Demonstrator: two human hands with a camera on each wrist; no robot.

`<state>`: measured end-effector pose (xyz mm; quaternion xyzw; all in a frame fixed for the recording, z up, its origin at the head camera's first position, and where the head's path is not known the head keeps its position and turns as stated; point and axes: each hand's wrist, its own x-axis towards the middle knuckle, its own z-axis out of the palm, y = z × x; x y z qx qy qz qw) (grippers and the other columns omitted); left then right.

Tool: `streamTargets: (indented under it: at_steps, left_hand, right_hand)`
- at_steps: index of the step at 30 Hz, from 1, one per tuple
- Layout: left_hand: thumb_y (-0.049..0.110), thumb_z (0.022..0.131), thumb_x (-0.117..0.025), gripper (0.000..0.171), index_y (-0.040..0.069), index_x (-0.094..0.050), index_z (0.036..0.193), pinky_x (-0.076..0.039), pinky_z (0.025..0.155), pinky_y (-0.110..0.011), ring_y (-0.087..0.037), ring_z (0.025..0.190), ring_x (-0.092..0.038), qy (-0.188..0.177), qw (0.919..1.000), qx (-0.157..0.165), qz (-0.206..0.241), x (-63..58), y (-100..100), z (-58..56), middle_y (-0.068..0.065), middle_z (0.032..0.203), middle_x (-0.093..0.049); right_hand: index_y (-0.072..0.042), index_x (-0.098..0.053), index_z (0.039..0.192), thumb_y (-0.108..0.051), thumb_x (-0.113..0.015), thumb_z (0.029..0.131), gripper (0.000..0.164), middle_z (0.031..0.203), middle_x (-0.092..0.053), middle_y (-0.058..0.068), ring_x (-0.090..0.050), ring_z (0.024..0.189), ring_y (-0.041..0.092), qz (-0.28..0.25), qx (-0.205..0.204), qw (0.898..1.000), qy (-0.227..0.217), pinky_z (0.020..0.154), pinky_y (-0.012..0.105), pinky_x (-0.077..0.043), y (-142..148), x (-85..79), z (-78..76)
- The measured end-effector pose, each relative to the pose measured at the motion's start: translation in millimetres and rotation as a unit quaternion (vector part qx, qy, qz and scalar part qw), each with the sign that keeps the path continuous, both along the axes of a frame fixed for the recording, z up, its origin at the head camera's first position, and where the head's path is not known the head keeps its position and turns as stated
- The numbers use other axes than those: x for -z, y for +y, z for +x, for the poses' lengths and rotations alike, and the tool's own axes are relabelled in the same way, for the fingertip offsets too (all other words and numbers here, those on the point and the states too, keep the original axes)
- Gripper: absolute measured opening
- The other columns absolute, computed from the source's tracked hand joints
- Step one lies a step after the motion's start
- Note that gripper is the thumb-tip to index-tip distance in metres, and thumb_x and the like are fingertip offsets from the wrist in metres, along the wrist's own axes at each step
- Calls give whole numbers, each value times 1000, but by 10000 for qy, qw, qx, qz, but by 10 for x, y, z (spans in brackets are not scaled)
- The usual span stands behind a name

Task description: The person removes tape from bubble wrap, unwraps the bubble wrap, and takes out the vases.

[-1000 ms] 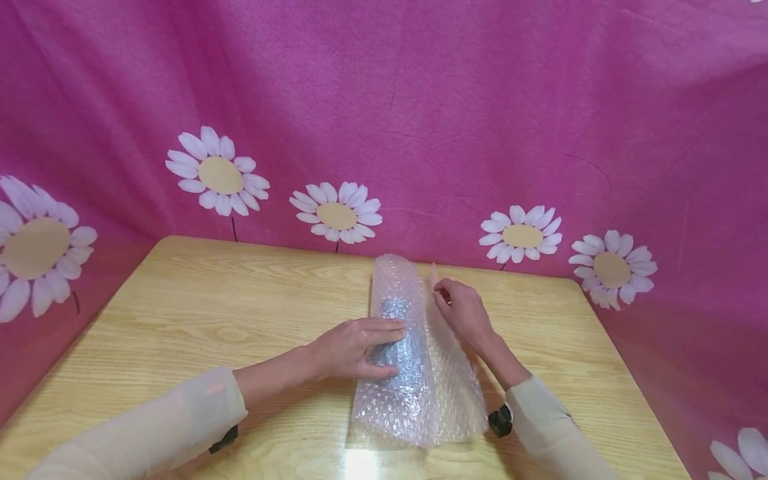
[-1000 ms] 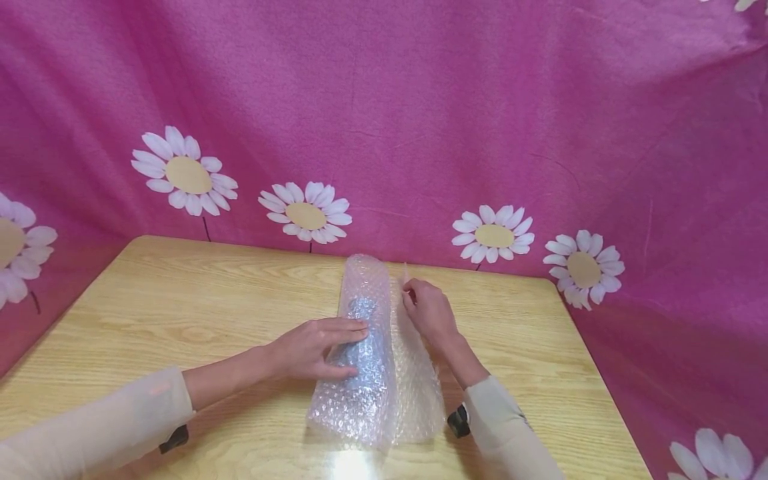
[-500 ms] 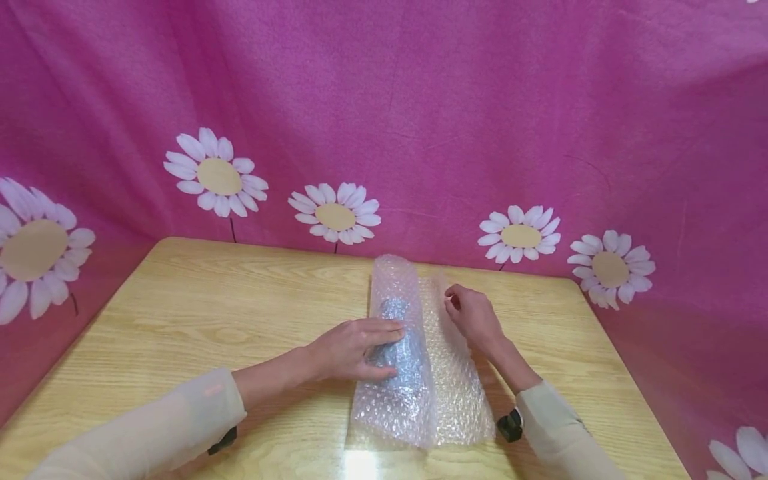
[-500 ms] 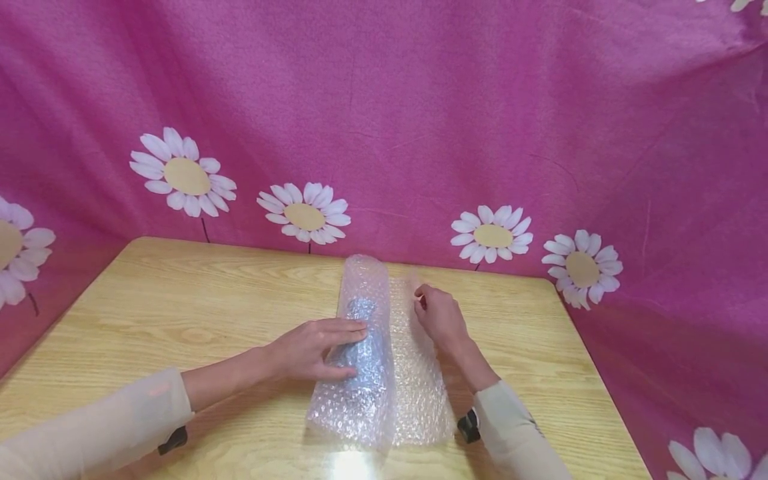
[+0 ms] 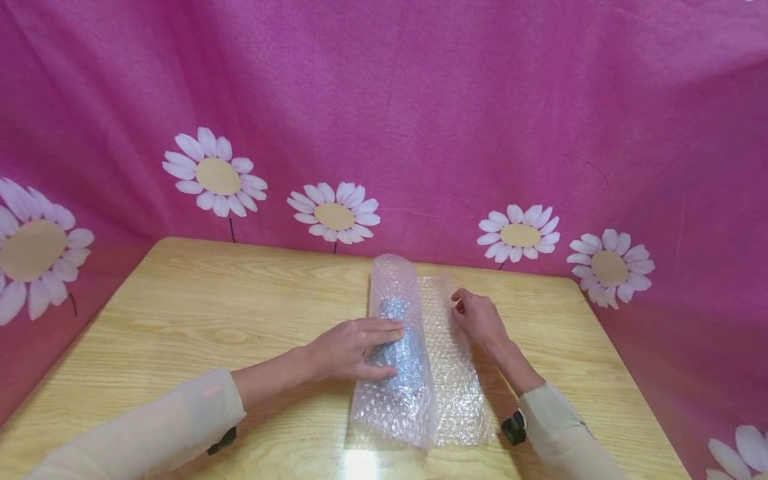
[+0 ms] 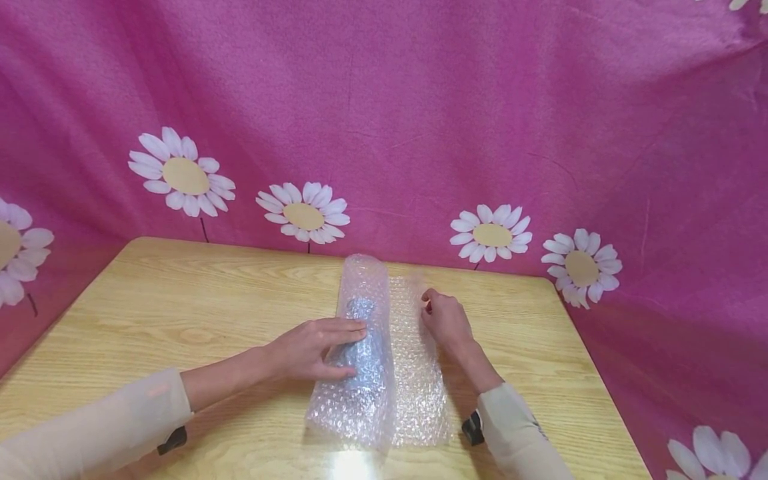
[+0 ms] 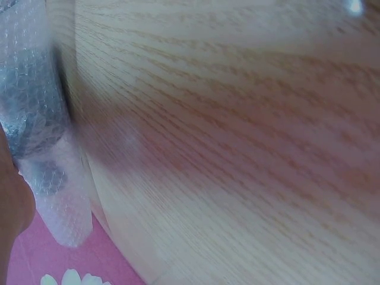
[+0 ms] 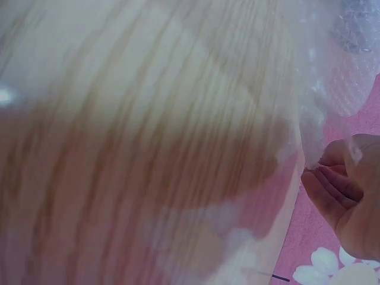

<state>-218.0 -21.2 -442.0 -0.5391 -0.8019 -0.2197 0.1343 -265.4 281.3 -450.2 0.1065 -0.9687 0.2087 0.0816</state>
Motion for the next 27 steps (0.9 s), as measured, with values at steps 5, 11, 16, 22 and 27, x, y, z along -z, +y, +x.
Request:
streamTargets:
  at_steps: [5, 11, 16, 22, 27]
  left_hand:
    - [43, 88, -73, 60, 4, -64, 132, -42, 105, -33, -24, 128, -54, 10, 10000, 0, 17, 5, -5, -2, -11, 140, -57]
    - [42, 88, -73, 59, 3, -64, 131, -43, 105, -32, -25, 128, -55, 22, 10000, 55, 75, 3, -14, 1, -11, 139, -58]
    - [42, 88, -74, 60, 3, -64, 132, -43, 105, -32, -25, 128, -55, -9, 10000, 42, 54, 1, -16, 3, -11, 139, -58]
    - [42, 88, -74, 59, 3, -64, 131, -43, 105, -33, -25, 128, -55, -11, 10000, 43, 70, 1, -14, 2, -11, 139, -58]
    - [42, 88, -74, 60, 3, -64, 131, -43, 105, -33, -25, 127, -55, 17, 9999, 75, 113, 10, -14, -8, -12, 139, -58]
  right_hand:
    - [4, -65, 109, -1, -66, 89, 21, 85, -70, 12, -66, 78, 25, 45, 29, 10000, -76, 70, 42, -56, 15, 11, -7]
    - [7, -65, 109, 0, -64, 90, 20, 87, -70, 15, -67, 80, 27, 228, 86, 9995, -193, 71, 42, -57, 32, 32, -3]
    - [8, -64, 111, -2, -64, 89, 25, 86, -71, 14, -67, 78, 26, 388, 130, 9991, -144, 70, 43, -57, 56, 63, -10]
    - [5, -62, 118, -6, -69, 88, 33, 95, -67, 18, -65, 78, 31, 643, 148, 9976, 224, 68, 48, -56, 65, 72, 8]
    - [-2, -62, 121, -11, -74, 87, 37, 117, -60, 23, -59, 98, 41, 913, 78, 9925, 803, 65, 56, -56, 68, 61, 52]
